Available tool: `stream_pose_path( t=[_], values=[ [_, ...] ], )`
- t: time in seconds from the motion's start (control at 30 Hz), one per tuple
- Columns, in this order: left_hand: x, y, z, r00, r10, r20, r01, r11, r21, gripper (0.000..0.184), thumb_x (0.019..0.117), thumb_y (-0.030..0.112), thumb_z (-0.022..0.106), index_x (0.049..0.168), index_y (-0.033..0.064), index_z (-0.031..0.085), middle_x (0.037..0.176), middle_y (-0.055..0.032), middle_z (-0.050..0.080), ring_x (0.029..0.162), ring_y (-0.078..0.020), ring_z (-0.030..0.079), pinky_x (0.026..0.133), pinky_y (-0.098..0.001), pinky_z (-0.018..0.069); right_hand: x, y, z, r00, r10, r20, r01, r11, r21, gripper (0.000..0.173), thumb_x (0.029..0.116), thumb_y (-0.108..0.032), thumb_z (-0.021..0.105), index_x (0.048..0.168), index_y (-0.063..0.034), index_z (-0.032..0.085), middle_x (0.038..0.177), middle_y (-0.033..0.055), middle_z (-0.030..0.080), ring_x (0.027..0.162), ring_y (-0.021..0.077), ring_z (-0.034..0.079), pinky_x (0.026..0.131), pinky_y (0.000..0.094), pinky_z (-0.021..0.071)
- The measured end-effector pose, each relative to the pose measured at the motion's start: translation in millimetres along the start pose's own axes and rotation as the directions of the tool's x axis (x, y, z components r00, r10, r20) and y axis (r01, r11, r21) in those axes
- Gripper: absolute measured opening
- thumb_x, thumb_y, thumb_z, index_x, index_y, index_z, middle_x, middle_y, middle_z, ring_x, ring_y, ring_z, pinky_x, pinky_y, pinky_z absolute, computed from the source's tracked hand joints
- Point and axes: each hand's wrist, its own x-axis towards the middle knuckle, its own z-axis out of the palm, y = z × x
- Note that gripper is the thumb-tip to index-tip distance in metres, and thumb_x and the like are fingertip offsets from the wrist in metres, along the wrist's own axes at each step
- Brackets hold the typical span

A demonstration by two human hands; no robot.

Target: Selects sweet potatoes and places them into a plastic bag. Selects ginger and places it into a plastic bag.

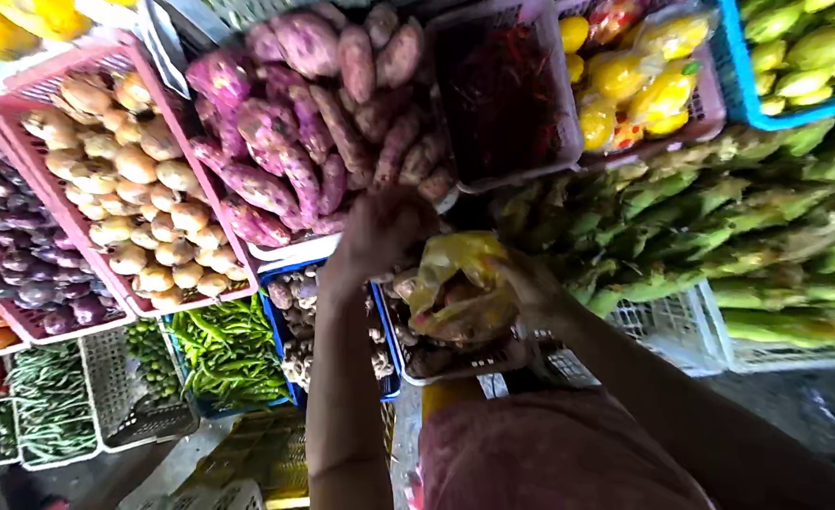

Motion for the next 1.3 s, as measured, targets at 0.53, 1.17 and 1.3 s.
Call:
stream_pose_path(
  t=[0.53, 1.17, 1.3],
  values=[
    [-57.2, -69.9, 175.0, 0.705, -0.673, 0.224, 0.692, 0.722, -0.009, 0.04, 0.1017, 0.006, 0.058, 0.135, -0.0157, 0.053, 0.137, -0.0331, 0.056, 0.132, -0.0386, 0.054, 0.113, -0.0478, 0.0389, -49.4, 8.3, 8.5, 0.994, 0.062, 0.093, -0.068, 0.996, 0.059, 0.044, 0.1029, -0.013, 0.053, 0.142, 0.0056, 0.046, 0.122, 0.011, 0.063, 0.099, 0.007, 0.065, 0.086, 0.025, 0.0569],
    [-29.1, -93.5, 145.8, 0.638, -0.685, 0.351, 0.576, 0.728, 0.373, 0.046, 0.1001, 0.028, 0.063, 0.136, -0.0004, 0.061, 0.14, -0.0243, 0.059, 0.134, -0.0409, 0.053, 0.11, -0.0616, 0.0397, -32.4, 7.7, 15.4, 0.998, 0.003, 0.063, -0.005, 0.999, 0.033, 0.042, 0.0983, -0.011, 0.058, 0.136, 0.0056, 0.052, 0.113, 0.0075, 0.065, 0.093, 0.0046, 0.066, 0.083, 0.0226, 0.0569],
    [-48.9, -98.3, 150.0, 0.675, -0.646, 0.357, 0.556, 0.763, 0.329, 0.042, 0.1069, 0.025, 0.051, 0.142, 0.0017, 0.057, 0.141, -0.0239, 0.059, 0.133, -0.0408, 0.055, 0.11, -0.0618, 0.0403, -24.8, 12.0, 17.7, 0.994, -0.04, 0.102, 0.043, 0.999, -0.031, 0.043, 0.0986, -0.015, 0.058, 0.136, 0.0047, 0.054, 0.114, 0.0079, 0.066, 0.094, 0.0046, 0.066, 0.084, 0.023, 0.057]
  ],
)
